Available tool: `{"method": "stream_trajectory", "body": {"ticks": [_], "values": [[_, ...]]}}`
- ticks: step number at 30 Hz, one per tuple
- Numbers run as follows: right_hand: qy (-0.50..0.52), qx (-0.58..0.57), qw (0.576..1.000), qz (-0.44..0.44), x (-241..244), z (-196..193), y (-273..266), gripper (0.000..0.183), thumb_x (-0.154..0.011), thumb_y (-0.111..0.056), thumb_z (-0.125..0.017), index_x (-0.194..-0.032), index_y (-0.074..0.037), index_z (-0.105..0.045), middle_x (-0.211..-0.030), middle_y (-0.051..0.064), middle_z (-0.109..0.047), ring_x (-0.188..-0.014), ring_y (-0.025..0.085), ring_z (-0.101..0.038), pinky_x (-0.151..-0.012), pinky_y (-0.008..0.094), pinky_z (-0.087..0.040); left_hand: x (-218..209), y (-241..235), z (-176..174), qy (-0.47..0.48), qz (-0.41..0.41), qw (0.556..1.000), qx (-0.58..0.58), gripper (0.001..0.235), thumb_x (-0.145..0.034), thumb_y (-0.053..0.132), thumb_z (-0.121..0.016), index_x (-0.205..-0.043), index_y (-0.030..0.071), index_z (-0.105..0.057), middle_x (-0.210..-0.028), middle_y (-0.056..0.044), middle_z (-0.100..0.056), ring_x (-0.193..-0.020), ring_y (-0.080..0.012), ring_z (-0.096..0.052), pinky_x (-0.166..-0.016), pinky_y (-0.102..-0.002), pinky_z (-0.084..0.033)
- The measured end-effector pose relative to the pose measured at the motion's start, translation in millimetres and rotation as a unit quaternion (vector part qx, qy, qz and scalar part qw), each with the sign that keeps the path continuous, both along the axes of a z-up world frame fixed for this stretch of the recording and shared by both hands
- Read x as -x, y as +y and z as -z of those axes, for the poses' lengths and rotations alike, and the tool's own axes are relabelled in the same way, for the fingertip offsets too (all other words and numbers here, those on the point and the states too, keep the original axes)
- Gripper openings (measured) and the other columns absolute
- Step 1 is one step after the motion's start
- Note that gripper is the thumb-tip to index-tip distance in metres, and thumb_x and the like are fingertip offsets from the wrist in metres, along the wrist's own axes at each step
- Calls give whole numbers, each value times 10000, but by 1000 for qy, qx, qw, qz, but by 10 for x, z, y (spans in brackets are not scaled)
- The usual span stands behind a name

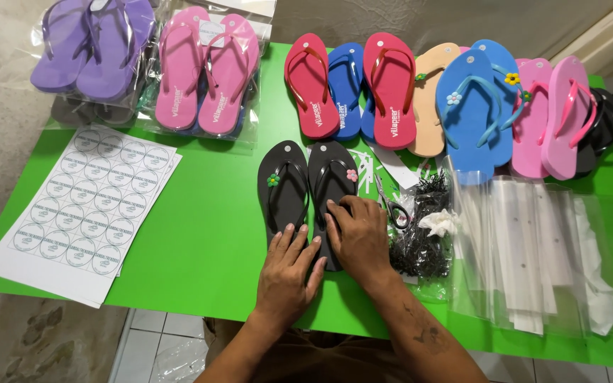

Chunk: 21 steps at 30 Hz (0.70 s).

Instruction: The person places a pair of pink flip-flops into a plastic bag, seals the bag with a white cardboard header, and then places a pair of black flip-flops with flower ornaments into another plastic bag, securing it with a similar header.

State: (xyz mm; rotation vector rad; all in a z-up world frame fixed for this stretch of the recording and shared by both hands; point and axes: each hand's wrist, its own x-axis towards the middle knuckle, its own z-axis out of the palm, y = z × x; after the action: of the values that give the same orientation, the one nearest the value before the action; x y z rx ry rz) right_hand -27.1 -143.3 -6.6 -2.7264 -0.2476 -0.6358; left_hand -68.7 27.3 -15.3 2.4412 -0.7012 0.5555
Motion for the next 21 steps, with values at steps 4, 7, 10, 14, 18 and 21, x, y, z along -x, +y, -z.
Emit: {"method": "stream_trajectory", "body": {"ticks": [4,7,10,14,18,21], "values": [[-3,11,1000,-2,2,-18,-1,246,-966,-262,-680,-1174,-147,-744,-1120,74,-655,-1008,303,-564,-854,453,-459,-2,-28,-22,-9,-7,1000,-4,348,-948,242,-697,-1245,61,-707,-1348,-202,-644,-1308,-421,-554,-1108,-534,-425],[-15,8,1000,-12,11,-99,-18,244,-960,-242,-702,-1178,-140,-743,-1106,69,-655,-973,297,-561,-819,433,-475,2,-87,-34,1,-22,999,-25,354,-924,234,-688,-1227,52,-697,-1334,-203,-638,-1299,-428,-539,-1098,-556,-416],[-35,-25,999,-27,20,-284,-83,268,-974,-212,-691,-1225,-122,-725,-1141,125,-625,-930,315,-535,-869,450,-477,22,-189,-122,30,-45,998,-19,360,-876,197,-685,-1215,74,-687,-1325,-192,-633,-1312,-416,-521,-1155,-569,-347],[13,-83,996,18,5,-656,-344,322,-999,-280,-652,-1272,-115,-692,-1086,122,-606,-1012,289,-562,-856,421,-473,96,-467,-273,9,-39,998,53,457,-926,313,-724,-1314,91,-625,-1408,-211,-551,-1350,-411,-492,-1186,-601,-310],[51,-62,995,53,-131,-1051,-829,197,-1022,-264,-660,-1137,-128,-744,-1004,71,-710,-843,252,-601,-787,424,-458,111,-880,-368,29,56,993,96,504,-951,324,-712,-1356,58,-575,-1402,-250,-565,-1340,-433,-503,-1168,-581,-334],[91,-76,989,90,-447,-1008,-1347,140,-1079,-284,-688,-1086,-166,-765,-808,49,-679,-727,236,-636,-724,397,-497,-28,-1301,-182,11,42,990,132,644,-891,502,-664,-1376,90,-570,-1309,-231,-576,-1282,-462,-541,-1108,-589,-399]]}}
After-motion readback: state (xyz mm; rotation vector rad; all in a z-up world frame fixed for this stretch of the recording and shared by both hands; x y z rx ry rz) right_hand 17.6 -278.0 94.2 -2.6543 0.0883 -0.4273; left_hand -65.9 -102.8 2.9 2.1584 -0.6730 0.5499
